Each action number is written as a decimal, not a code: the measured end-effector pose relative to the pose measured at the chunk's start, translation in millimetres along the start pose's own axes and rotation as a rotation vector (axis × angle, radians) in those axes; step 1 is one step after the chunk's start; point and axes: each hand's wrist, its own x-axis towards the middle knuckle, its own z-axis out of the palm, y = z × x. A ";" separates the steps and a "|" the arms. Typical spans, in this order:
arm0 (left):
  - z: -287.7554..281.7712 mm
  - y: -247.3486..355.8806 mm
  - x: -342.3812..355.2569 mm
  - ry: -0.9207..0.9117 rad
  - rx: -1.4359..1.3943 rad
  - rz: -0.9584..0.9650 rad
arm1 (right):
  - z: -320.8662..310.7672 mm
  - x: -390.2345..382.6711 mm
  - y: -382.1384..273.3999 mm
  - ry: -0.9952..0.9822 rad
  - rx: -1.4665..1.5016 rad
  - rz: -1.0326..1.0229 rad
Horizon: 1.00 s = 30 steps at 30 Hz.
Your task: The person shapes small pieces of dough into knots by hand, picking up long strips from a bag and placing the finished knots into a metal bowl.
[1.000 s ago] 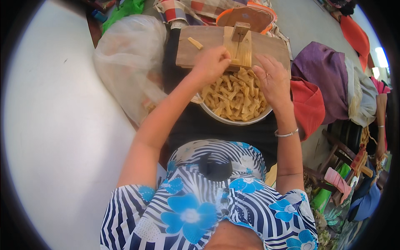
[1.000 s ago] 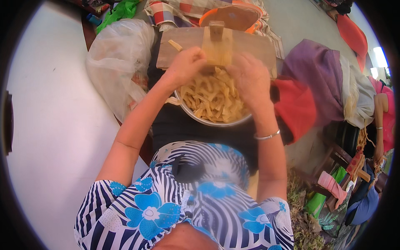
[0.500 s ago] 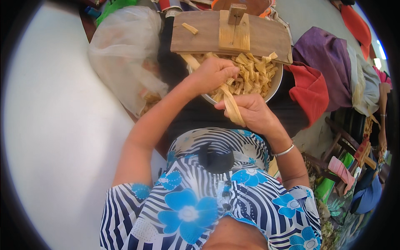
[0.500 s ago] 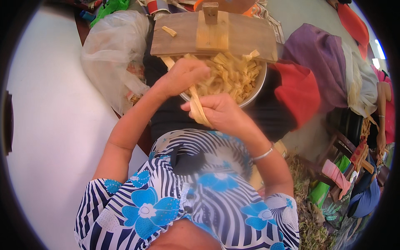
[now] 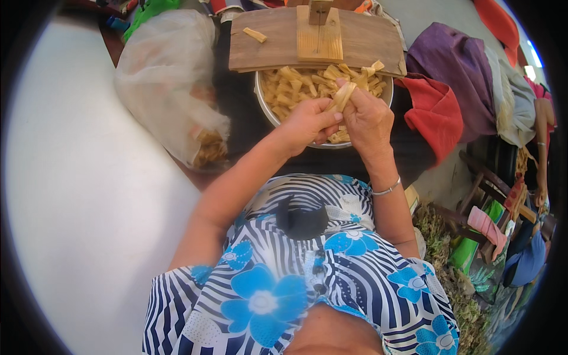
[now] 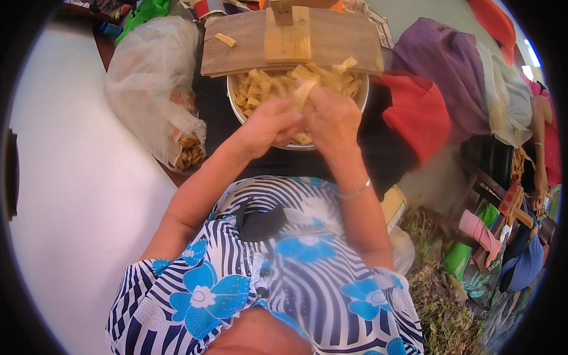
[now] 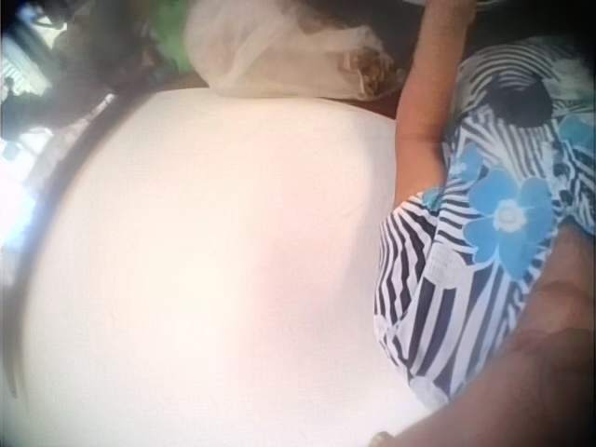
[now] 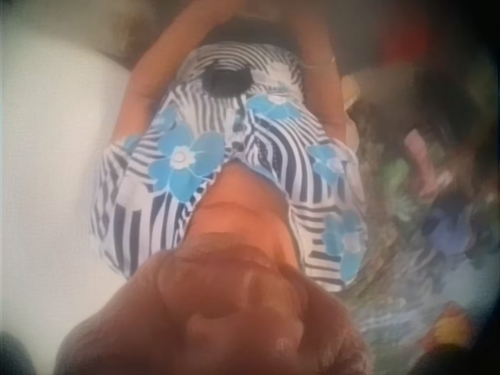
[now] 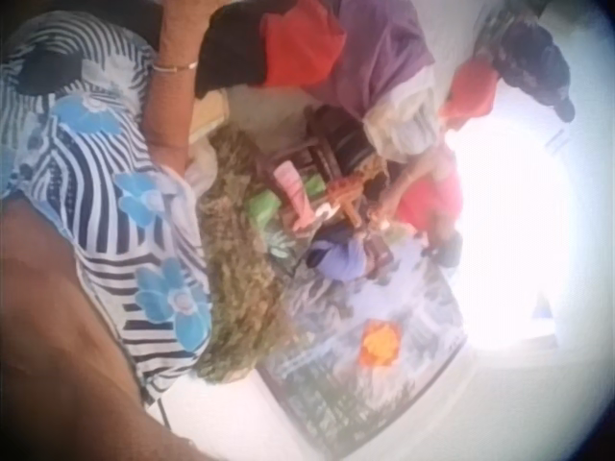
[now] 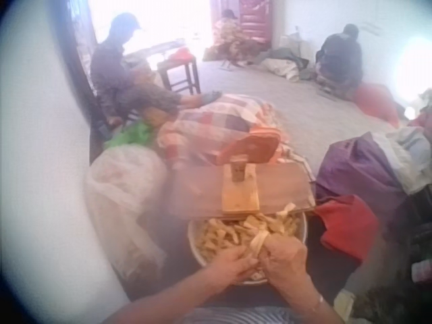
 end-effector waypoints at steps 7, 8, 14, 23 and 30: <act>0.7 -9.7 -13.7 0.417 1.248 0.654 | 4.5 -24.8 10.4 -0.370 0.220 0.341; 4.0 -6.3 -16.5 0.434 1.373 0.706 | 6.1 -27.6 14.6 -0.471 0.467 0.523; 2.4 -19.2 -2.4 0.436 1.222 1.021 | 9.2 -28.7 4.7 -0.419 1.681 0.965; 12.8 12.3 2.8 0.379 0.824 0.381 | 15.5 -20.2 5.5 -0.180 0.619 0.368; 1.1 -2.8 -1.8 0.309 0.017 0.044 | 12.0 -7.1 4.3 0.103 0.683 0.264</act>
